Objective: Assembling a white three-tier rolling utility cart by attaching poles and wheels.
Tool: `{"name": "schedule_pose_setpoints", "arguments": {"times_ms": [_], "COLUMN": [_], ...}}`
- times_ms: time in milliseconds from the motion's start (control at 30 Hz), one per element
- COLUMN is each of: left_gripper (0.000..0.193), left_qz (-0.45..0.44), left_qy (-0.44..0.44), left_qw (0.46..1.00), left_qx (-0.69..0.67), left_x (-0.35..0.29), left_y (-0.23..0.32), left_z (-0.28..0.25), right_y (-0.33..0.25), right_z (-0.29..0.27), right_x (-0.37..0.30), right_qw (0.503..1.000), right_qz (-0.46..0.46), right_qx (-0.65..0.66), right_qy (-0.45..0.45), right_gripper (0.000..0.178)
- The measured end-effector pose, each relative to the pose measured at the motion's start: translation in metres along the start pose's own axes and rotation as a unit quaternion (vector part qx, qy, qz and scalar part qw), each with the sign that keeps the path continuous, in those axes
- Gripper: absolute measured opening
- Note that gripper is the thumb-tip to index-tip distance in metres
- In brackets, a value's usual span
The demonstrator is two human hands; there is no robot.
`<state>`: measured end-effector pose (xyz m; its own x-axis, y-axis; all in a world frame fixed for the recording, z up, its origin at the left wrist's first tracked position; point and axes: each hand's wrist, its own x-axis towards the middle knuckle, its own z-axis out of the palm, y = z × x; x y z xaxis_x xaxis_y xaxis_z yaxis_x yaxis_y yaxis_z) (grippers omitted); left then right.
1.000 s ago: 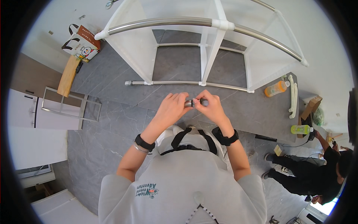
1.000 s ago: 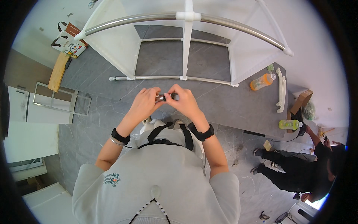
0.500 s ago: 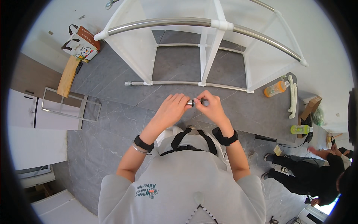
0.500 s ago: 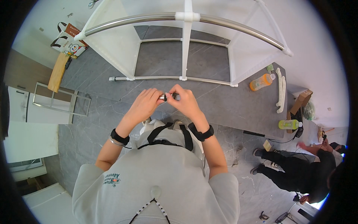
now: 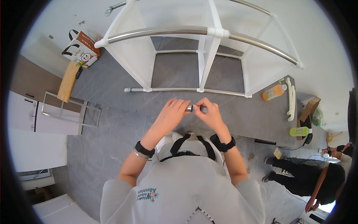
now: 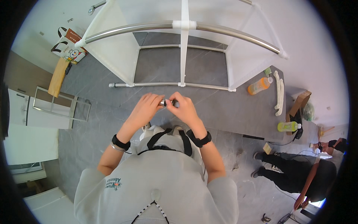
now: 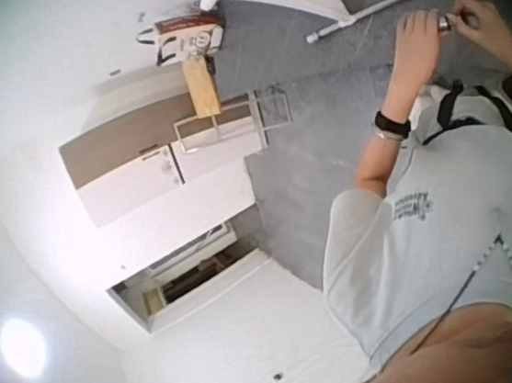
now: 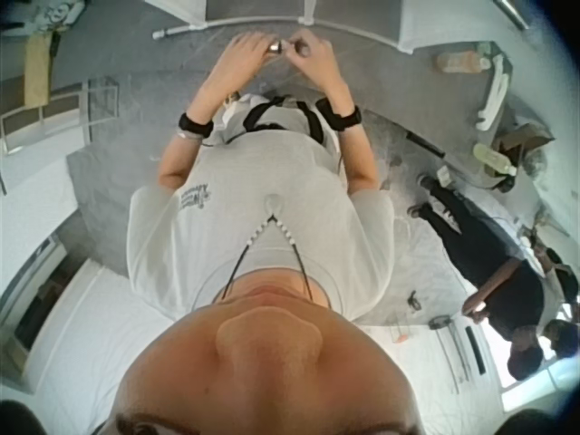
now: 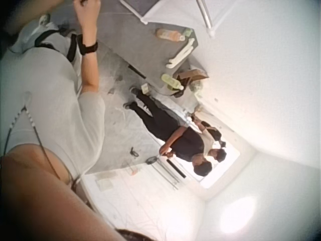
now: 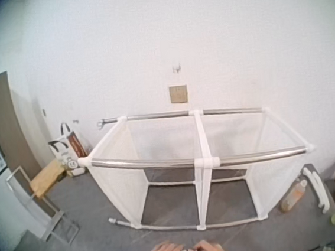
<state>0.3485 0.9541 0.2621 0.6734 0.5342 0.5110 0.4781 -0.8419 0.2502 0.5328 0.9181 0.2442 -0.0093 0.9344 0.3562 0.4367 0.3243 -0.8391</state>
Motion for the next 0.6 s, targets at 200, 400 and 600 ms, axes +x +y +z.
{"name": "schedule_pose_setpoints", "arguments": {"times_ms": [200, 400, 600], "left_gripper": [0.048, 0.033, 0.028], "left_qz": [-0.136, -0.066, -0.057], "left_qy": [-0.138, -0.130, -0.068], "left_qw": [0.977, 0.989, 0.995], "left_qx": [-0.088, -0.018, -0.039], "left_x": [0.007, 0.005, -0.003], "left_y": [0.016, 0.009, 0.013], "left_z": [-0.017, -0.003, 0.002], "right_y": [0.000, -0.007, -0.005], "right_z": [-0.004, -0.011, -0.009], "right_x": [-0.004, -0.003, -0.004], "right_qw": [1.000, 0.999, 0.999], "right_qz": [0.006, 0.001, 0.007], "right_qx": [-0.001, -0.035, -0.033], "right_qy": [-0.020, -0.023, -0.015], "right_gripper": [0.018, 0.018, 0.018]}}
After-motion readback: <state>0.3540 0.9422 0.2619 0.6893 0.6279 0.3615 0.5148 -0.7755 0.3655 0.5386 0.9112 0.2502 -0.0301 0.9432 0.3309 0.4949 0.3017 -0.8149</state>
